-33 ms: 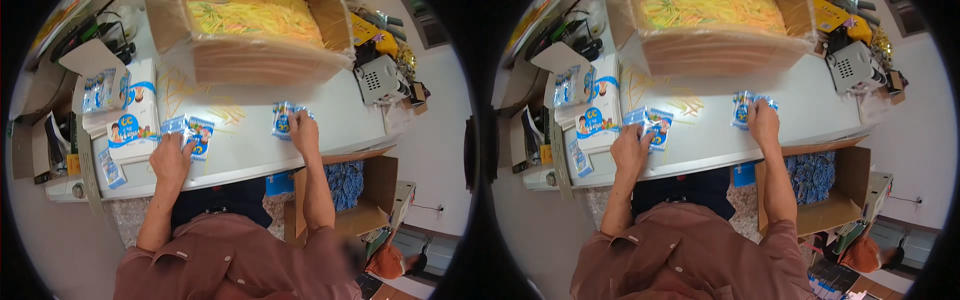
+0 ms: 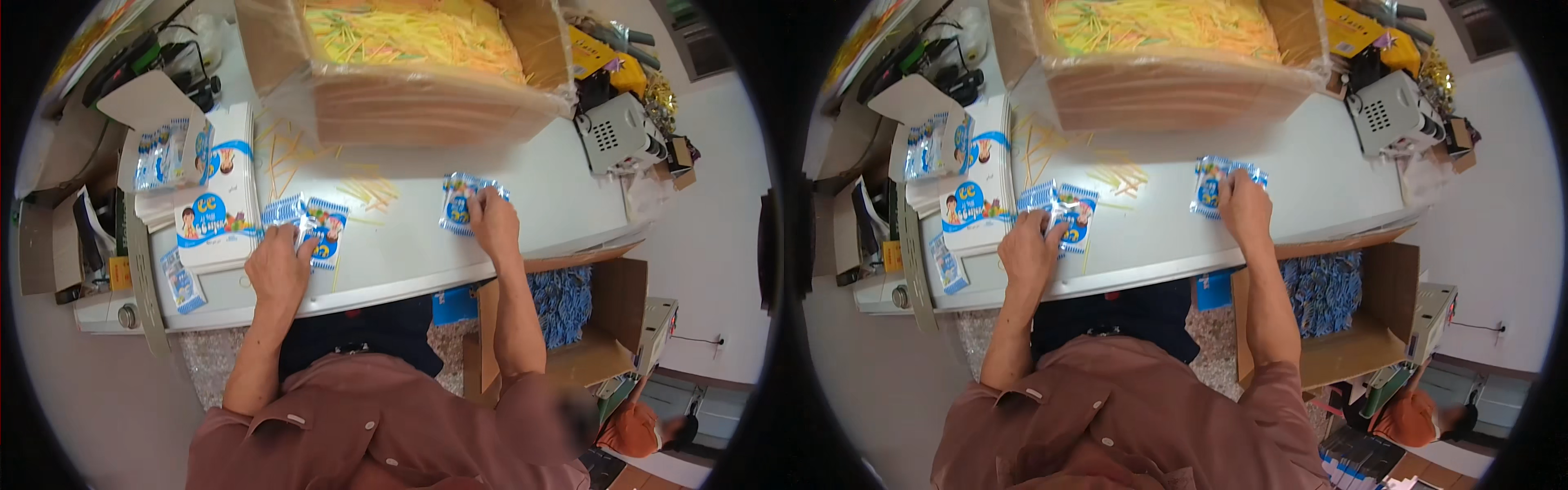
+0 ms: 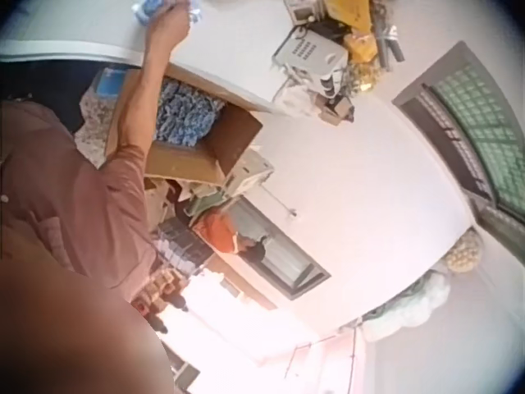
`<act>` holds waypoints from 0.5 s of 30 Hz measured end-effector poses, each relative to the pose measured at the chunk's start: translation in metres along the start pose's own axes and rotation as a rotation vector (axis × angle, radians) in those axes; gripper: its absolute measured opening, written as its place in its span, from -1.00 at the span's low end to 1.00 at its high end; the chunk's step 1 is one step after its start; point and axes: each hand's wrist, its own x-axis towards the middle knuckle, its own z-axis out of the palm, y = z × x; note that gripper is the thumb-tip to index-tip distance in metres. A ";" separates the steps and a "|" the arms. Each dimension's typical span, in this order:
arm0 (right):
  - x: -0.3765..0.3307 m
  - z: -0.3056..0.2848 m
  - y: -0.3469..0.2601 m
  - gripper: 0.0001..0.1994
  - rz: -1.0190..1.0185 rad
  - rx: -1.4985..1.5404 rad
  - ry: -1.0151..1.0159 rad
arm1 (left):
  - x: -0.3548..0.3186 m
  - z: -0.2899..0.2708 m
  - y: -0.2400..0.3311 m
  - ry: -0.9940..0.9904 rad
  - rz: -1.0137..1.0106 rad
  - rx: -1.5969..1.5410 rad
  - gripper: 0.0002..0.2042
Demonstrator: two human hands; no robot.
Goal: Packaging small blue notebooks with bundles of yellow straws on a factory workbench.
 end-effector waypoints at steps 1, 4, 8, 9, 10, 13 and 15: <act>0.001 -0.008 -0.007 -0.79 0.005 -0.056 -0.029 | 0.001 0.001 -0.001 0.000 -0.009 -0.051 -0.66; 0.009 -0.040 -0.017 -0.80 -0.007 0.024 0.014 | 0.002 0.000 -0.001 0.013 -0.063 -0.164 -0.69; 0.054 -0.111 -0.040 -0.86 -0.237 0.204 0.285 | 0.002 -0.001 -0.002 0.021 -0.135 -0.236 -0.70; 0.071 -0.126 -0.048 -0.86 -0.261 0.154 0.275 | 0.002 -0.001 -0.004 0.020 -0.149 -0.236 -0.71; 0.093 -0.135 -0.052 -0.86 -0.265 0.148 0.288 | 0.003 0.000 -0.004 0.036 -0.135 -0.249 -0.71; 0.171 -0.143 -0.062 -0.81 -0.544 0.087 0.172 | 0.003 -0.002 -0.004 0.007 -0.178 -0.273 -0.72; 0.215 -0.135 -0.058 -0.76 -0.626 -0.160 -0.148 | 0.003 0.000 -0.002 0.033 -0.150 -0.290 -0.73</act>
